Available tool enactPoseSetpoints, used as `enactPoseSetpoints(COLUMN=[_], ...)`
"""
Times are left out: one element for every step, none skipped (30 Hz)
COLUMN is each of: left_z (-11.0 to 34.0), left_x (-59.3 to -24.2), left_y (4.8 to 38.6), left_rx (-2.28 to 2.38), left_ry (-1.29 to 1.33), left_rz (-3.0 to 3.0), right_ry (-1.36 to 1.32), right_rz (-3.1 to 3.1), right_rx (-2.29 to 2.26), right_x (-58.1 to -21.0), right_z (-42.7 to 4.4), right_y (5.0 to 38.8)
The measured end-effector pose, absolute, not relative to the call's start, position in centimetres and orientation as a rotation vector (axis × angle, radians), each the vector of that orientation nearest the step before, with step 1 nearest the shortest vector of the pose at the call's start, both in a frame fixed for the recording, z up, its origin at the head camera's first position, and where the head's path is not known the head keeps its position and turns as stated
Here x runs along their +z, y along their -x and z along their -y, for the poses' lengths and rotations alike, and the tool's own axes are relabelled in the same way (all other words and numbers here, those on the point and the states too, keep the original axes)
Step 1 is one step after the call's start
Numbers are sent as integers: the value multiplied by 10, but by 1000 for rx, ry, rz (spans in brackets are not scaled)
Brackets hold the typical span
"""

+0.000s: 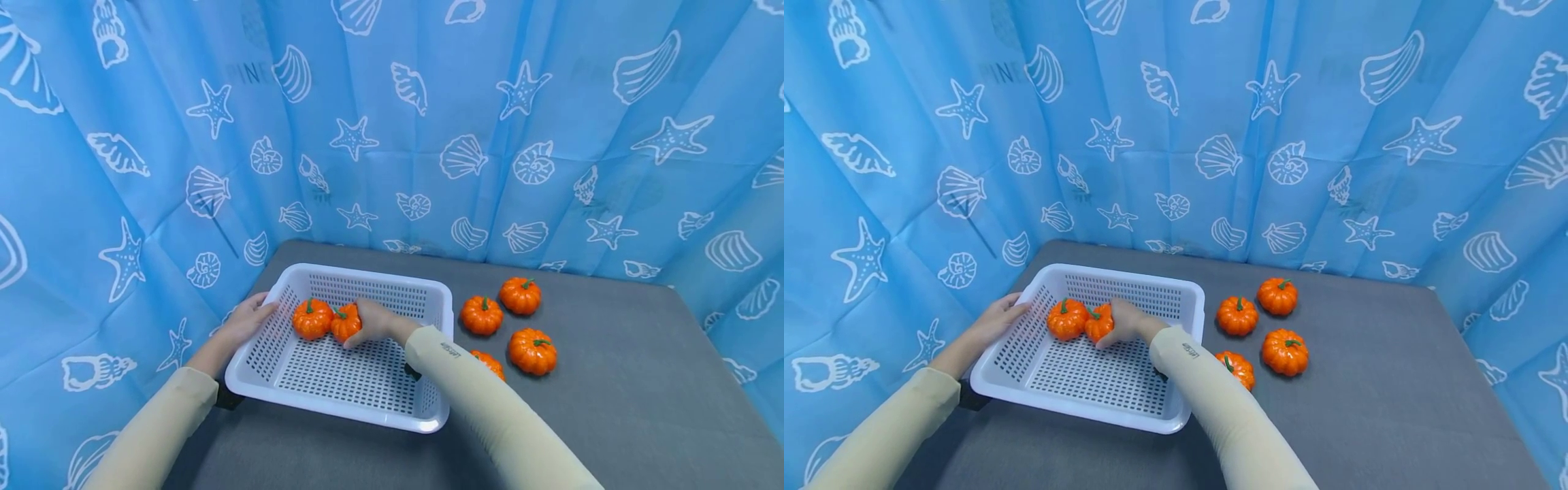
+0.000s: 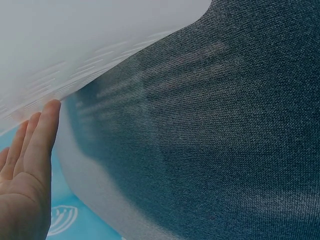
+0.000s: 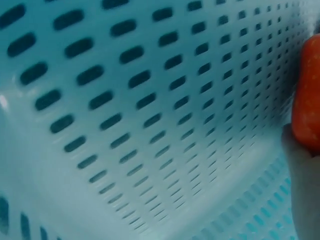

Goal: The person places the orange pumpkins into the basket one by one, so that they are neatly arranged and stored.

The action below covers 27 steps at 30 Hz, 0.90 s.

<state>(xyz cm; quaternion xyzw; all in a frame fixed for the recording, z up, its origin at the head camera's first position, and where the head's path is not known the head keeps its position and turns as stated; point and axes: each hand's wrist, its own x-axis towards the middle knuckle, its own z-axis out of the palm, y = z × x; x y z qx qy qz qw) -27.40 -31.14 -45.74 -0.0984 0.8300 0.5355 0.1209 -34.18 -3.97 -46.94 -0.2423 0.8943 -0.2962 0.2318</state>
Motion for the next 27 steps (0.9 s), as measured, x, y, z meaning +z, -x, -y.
enactPoseSetpoints(left_z=[311,311,311,311,311,311,311,311,312,312,312,312,312,312,312,311,311,311,310,310,310,310,310,310,310,310,310], left_x=[-457,-457,-457,-457,-457,-457,-457,-457,-457,-458,-458,-458,-458,-458,-458,-457,-457,-457,-457,-457,-457,-457,-457,-457,-457,-457,-457], left_y=[274,274,274,274,274,274,274,274,274,274,274,274,274,275,274,274,274,274,274,273,273,273,273,273,273,273,273], left_rx=[1563,1562,1560,1557,1557,1558,1557,1558,1558,1559,1561,1561,1560,1563,1564,1564,1564,1566,1570,1572,1570,1566,1567,1568,1569,1565,1563], left_ry=[289,288,285,283,283,282,281,279,279,278,276,273,273,274,275,274,273,277,282,283,283,280,285,290,296,289,282], left_rz=[-2426,-2428,-2430,-2432,-2434,-2434,-2434,-2433,-2432,-2432,-2432,-2431,-2432,-2432,-2432,-2431,-2431,-2430,-2430,-2429,-2429,-2430,-2428,-2425,-2422,-2422,-2422], right_ry=[670,673,674,671,670,670,668,665,663,661,661,655,644,631,618,604,590,576,569,567,570,576,585,595,604,612,618], right_rz=[-2448,-2440,-2431,-2422,-2414,-2409,-2407,-2408,-2411,-2418,-2427,-2440,-2452,-2464,-2475,-2484,-2492,-2497,-2502,-2506,-2513,-2523,-2535,-2547,-2558,-2568,-2578], right_rx=[-825,-830,-834,-839,-837,-836,-831,-820,-813,-801,-786,-771,-756,-740,-725,-713,-705,-700,-697,-693,-685,-668,-644,-619,-593,-567,-539], right_x=[-470,-470,-471,-471,-472,-472,-473,-474,-474,-475,-475,-476,-476,-476,-476,-477,-477,-477,-477,-477,-477,-477,-476,-476,-476,-475,-475], right_z=[39,39,38,38,37,37,37,36,36,36,36,36,36,37,37,37,37,38,38,38,39,39,40,40,41,42,42], right_y=[342,343,343,343,344,344,344,344,344,344,344,344,344,343,343,343,343,343,343,343,343,343,343,343,343,343,343])
